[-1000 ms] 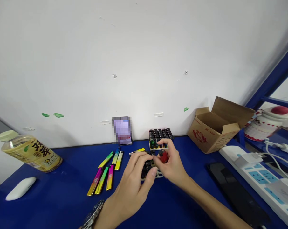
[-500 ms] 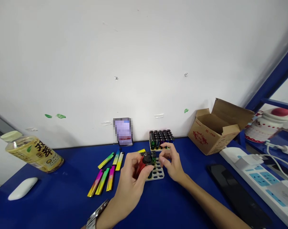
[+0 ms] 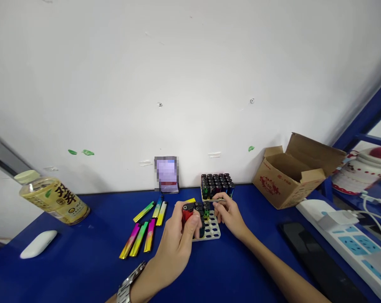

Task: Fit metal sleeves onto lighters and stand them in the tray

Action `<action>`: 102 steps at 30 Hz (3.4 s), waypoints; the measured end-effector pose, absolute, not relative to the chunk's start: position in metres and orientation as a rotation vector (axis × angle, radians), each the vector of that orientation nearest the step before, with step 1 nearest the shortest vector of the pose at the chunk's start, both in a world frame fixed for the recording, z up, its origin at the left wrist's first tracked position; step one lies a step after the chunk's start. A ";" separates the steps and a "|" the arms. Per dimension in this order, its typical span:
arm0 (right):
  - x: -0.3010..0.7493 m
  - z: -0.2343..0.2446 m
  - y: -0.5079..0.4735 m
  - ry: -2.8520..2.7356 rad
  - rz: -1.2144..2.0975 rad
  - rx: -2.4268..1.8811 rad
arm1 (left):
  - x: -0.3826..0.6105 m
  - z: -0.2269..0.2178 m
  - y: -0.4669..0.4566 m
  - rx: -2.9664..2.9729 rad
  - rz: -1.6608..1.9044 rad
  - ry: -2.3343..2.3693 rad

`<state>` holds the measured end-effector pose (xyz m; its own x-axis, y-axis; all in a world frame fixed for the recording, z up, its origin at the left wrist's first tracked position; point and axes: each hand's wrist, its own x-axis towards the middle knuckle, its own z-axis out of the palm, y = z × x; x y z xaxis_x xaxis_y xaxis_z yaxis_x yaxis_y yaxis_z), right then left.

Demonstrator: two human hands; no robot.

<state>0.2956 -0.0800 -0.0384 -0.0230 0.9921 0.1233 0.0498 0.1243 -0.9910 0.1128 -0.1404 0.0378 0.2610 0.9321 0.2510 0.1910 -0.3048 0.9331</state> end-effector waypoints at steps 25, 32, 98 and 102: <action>0.295 -0.043 -0.086 -1.446 0.969 -1.150 | 0.108 0.050 -0.140 1.829 1.054 1.311; 0.279 -0.008 -0.113 -1.594 0.540 -0.901 | 0.114 0.050 -0.140 1.846 0.982 1.496; 0.257 0.024 -0.111 -1.134 0.937 -0.793 | 0.084 0.075 -0.135 1.925 0.737 1.041; 0.276 0.002 -0.101 -0.912 1.254 -0.821 | 0.083 0.052 -0.140 1.660 0.950 0.937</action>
